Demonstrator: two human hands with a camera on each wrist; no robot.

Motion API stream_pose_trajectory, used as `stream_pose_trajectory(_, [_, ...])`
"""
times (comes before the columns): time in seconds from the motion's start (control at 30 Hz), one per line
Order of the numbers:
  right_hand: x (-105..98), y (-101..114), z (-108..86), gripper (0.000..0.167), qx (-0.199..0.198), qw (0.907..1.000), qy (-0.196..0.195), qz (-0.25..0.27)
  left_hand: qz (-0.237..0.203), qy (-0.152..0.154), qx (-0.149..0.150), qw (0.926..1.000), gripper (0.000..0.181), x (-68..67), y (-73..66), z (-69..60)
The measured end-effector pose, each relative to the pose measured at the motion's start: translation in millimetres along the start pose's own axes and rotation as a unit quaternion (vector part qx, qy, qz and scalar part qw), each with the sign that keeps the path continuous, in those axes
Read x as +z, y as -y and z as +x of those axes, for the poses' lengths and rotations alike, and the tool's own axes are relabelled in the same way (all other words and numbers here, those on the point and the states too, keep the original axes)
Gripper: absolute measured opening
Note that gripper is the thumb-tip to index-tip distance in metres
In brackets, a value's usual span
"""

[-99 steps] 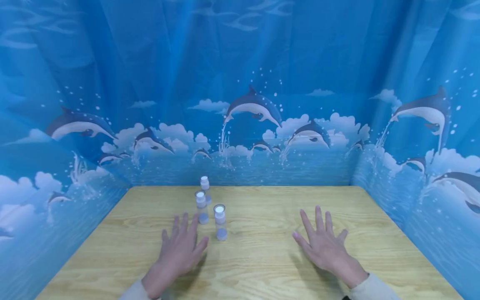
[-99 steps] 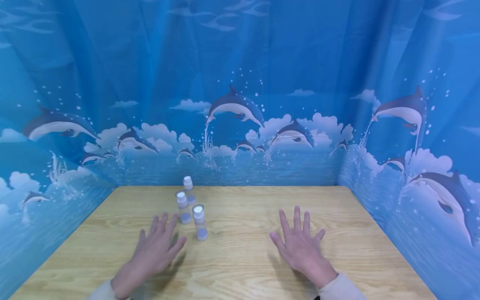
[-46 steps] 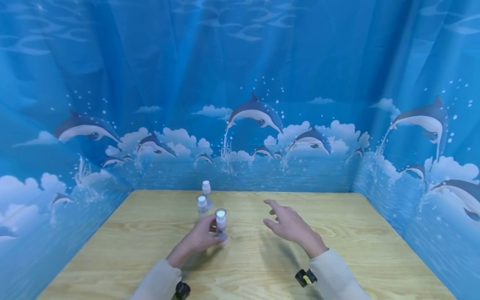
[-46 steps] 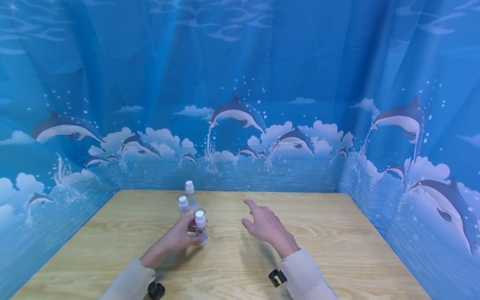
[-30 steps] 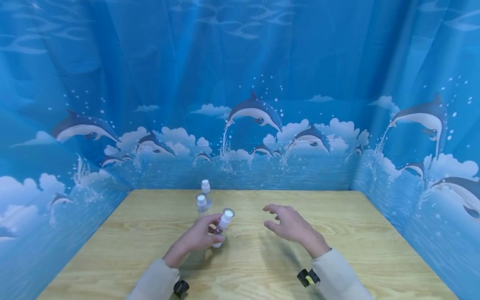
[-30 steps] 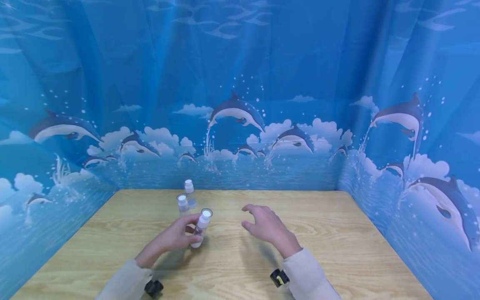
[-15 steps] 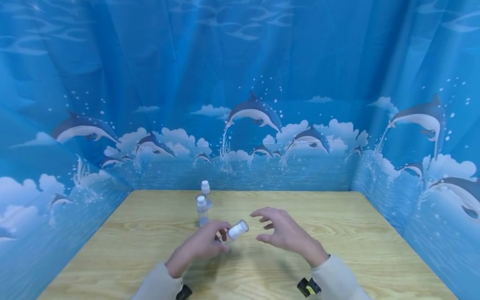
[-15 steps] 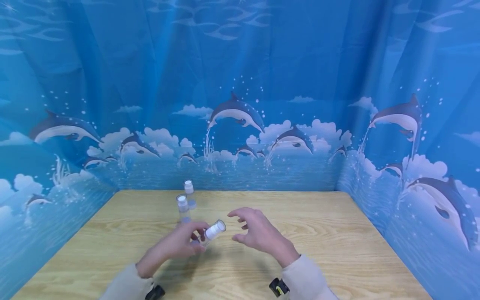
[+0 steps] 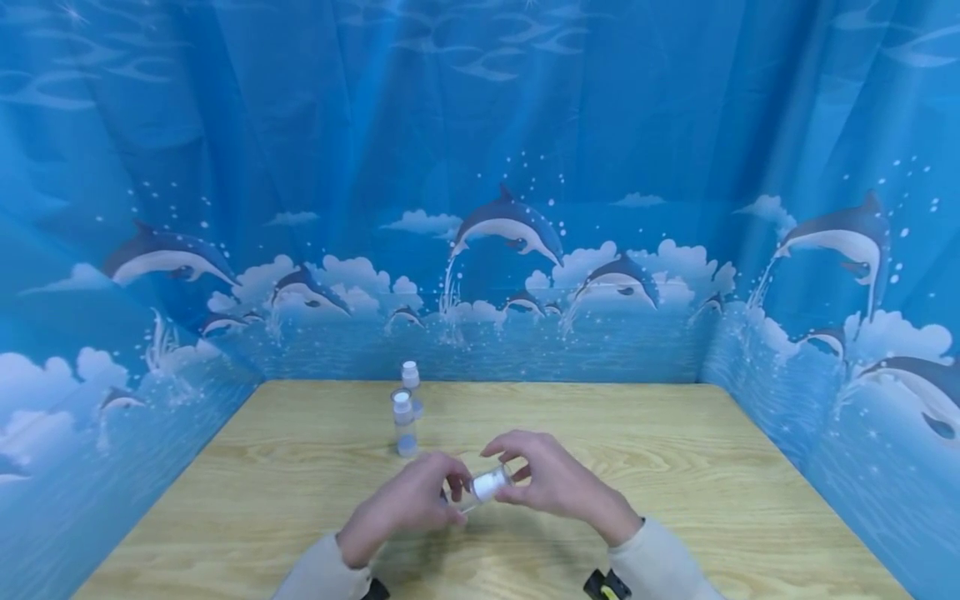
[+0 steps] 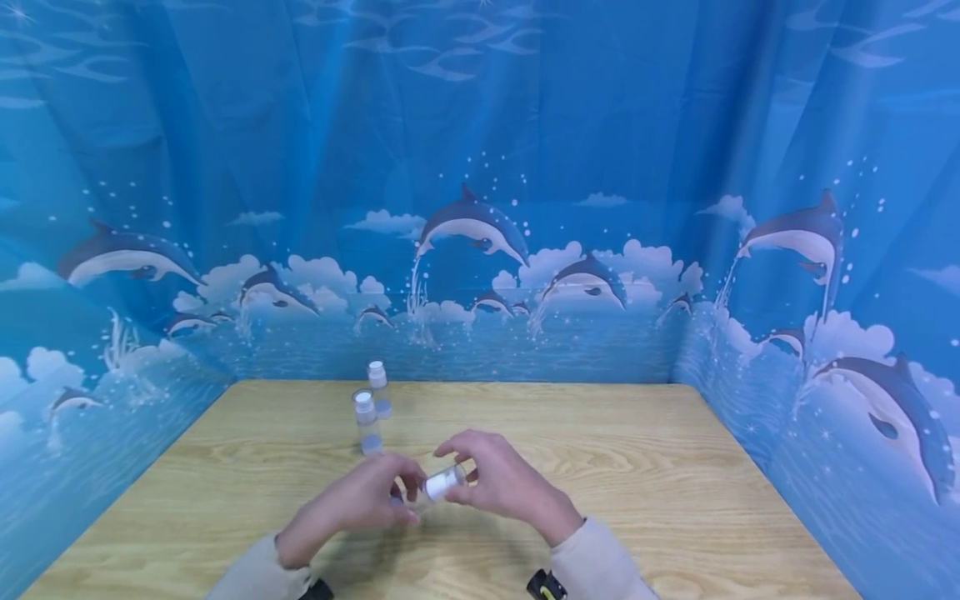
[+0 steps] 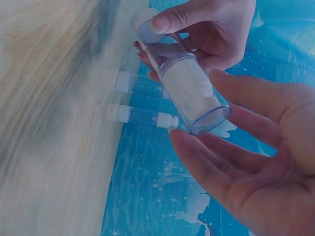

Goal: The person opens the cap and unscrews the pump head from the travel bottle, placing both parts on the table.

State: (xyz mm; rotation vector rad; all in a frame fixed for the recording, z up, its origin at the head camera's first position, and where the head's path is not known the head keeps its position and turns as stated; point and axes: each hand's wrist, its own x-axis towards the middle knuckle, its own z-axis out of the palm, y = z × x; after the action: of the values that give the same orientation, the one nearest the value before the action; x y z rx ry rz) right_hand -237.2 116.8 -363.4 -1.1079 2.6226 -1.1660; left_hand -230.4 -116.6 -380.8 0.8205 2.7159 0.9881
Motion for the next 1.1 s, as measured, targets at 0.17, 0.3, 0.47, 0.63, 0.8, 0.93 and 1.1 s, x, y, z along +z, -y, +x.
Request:
stream_pose_trajectory(0.17, [2.4, -0.9, -0.9, 0.035, -0.003, 1.0000, 0.008, -0.003, 0.000, 0.008, -0.005, 1.0000, 0.033, 1.4, -2.6, 0.8])
stream_pose_trajectory(0.3, [2.1, -1.4, -1.7, 0.033, -0.004, 0.9999, 0.010, -0.013, 0.006, 0.008, 0.002, 0.9999, 0.034, 0.5, -4.9, 2.0])
stream_pose_trajectory(0.47, [1.6, -2.8, -3.3, 0.027, -0.002, 0.9996, 0.022, -0.015, 0.020, 0.007, 0.014, 0.9997, 0.034, 0.9, -6.2, 2.3])
stream_pose_trajectory(0.63, [2.9, -5.0, -4.7, 0.026, 0.005, 0.9993, 0.034, -0.014, 0.024, 0.019, 0.011, 0.9995, 0.033, 1.4, -6.4, 3.2])
stream_pose_trajectory(0.8, [3.7, -6.3, -4.6, 0.025, 0.015, 0.9990, 0.041, -0.009, 0.015, 0.026, 0.006, 0.9995, 0.033, 1.5, -6.3, 3.5])
stream_pose_trajectory(0.93, [3.6, -6.3, -3.6, 0.024, 0.019, 0.9989, 0.043, -0.009, 0.022, 0.020, 0.010, 0.9995, 0.034, 1.5, -4.8, 2.6])
stream_pose_trajectory(1.1, [4.4, -6.3, -0.8, 0.024, 0.024, 0.9983, 0.053, -0.003, 0.027, 0.017, 0.006, 0.9995, 0.033, 0.7, -2.7, 0.6])
